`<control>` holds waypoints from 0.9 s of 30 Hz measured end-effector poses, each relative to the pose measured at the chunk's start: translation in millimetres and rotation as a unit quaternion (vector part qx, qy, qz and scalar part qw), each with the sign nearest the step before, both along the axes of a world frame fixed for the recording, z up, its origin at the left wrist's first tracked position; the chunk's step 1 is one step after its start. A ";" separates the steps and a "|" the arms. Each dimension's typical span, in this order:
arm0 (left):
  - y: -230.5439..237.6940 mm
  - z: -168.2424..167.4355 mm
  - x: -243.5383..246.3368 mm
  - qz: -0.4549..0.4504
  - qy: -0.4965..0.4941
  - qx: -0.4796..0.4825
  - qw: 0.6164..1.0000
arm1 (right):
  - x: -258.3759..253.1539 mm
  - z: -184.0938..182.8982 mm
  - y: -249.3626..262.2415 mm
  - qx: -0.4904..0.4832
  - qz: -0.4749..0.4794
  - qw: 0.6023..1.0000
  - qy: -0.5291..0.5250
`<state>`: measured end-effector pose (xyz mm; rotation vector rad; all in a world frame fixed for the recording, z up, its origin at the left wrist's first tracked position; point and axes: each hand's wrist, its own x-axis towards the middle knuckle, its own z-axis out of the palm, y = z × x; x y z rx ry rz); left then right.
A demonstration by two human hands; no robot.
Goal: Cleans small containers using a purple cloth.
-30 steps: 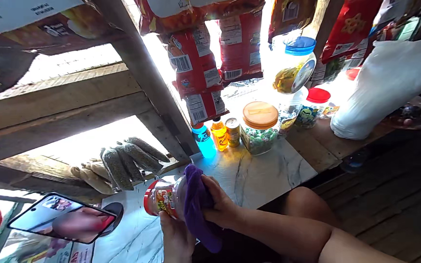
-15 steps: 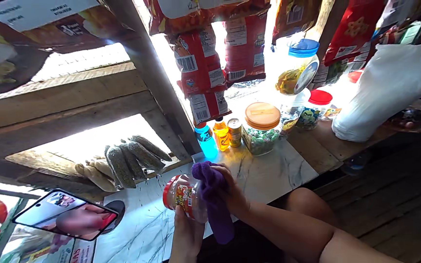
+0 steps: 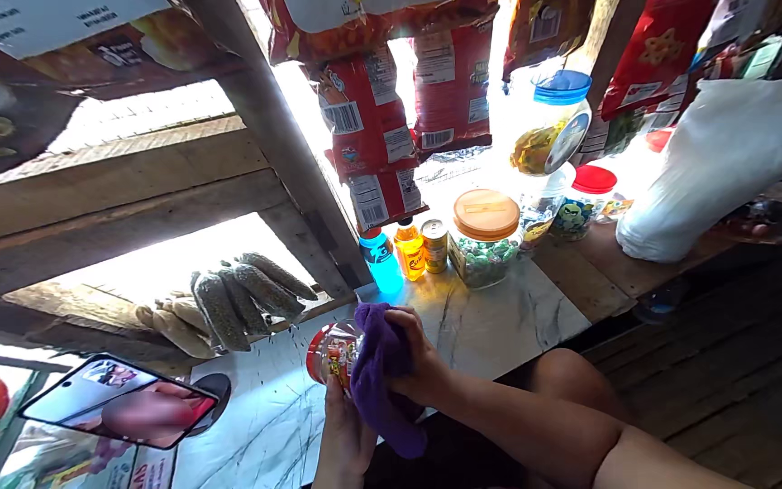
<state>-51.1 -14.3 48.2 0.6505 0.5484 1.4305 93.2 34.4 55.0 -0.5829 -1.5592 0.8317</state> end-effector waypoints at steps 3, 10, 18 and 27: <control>-0.1 -4.9 -1.7 -0.040 -0.028 0.012 0.999 | 6.4 7.1 3.2 -0.008 -0.015 1.000 0.018; 2.6 -1.7 -9.4 0.043 -0.019 -0.007 0.999 | 3.0 9.4 4.5 -0.025 0.035 0.998 -0.040; -4.3 4.8 -5.0 0.046 0.017 0.024 0.999 | -1.1 -0.5 -3.4 0.001 0.078 0.996 -0.031; -10.5 -9.9 0.1 0.067 0.156 0.053 0.984 | 4.7 15.4 -11.1 -0.062 0.065 0.993 0.082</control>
